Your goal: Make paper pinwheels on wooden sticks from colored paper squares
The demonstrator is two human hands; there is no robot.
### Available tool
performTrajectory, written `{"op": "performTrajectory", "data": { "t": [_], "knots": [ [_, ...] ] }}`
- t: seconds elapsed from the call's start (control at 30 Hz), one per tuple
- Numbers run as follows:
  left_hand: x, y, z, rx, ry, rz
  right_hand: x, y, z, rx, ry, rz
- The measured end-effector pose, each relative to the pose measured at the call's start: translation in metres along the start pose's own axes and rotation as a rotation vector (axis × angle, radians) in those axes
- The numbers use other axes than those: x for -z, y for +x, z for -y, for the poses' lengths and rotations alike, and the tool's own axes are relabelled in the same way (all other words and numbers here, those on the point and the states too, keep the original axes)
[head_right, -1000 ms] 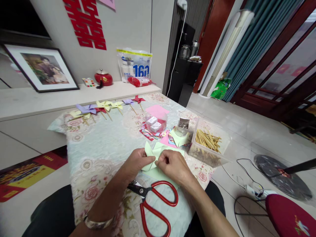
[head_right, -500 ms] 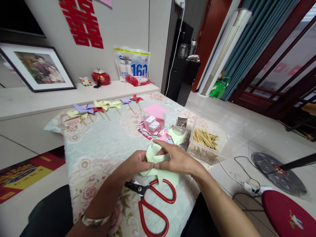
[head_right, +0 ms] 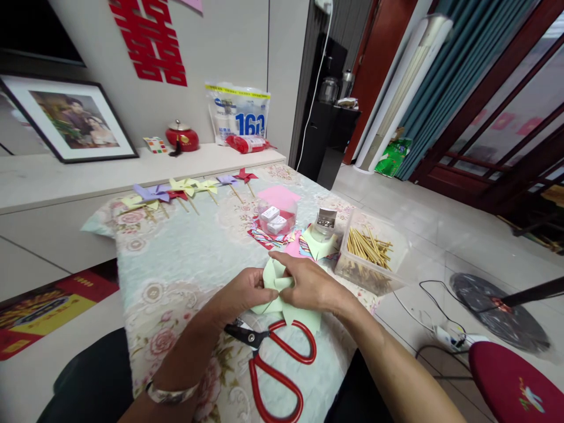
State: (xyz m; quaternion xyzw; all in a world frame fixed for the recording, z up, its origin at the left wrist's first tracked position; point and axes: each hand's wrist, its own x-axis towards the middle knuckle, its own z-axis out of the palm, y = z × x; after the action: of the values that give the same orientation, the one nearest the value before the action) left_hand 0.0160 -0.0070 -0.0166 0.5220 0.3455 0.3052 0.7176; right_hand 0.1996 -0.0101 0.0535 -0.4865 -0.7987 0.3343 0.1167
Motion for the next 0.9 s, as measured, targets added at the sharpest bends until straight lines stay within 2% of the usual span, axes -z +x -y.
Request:
{"op": "performTrajectory", "data": {
  "t": [0.13,0.23,0.33,0.43,0.63,0.8,0.9],
  "knots": [
    [-0.001,0.001,0.001,0.006,-0.005,0.016,-0.001,0.000,0.001,-0.022,0.044,-0.024],
    [-0.001,0.001,0.000,-0.008,-0.059,0.024,-0.003,0.000,0.000,-0.056,0.161,-0.043],
    [0.000,-0.001,-0.002,-0.026,-0.176,0.036,-0.005,-0.001,-0.003,-0.103,0.361,-0.074],
    [0.001,-0.004,-0.006,-0.045,-0.262,-0.001,-0.009,-0.002,-0.007,-0.133,0.609,-0.129],
    [-0.001,-0.007,-0.013,-0.148,-0.381,-0.087,-0.024,0.002,-0.008,-0.087,0.974,-0.334],
    [-0.009,-0.003,-0.011,-0.169,-0.401,-0.071,-0.039,0.009,-0.005,-0.049,1.026,-0.473],
    [-0.011,0.000,-0.009,-0.188,-0.397,-0.107,-0.047,0.011,-0.005,-0.033,1.007,-0.528]
  ]
}}
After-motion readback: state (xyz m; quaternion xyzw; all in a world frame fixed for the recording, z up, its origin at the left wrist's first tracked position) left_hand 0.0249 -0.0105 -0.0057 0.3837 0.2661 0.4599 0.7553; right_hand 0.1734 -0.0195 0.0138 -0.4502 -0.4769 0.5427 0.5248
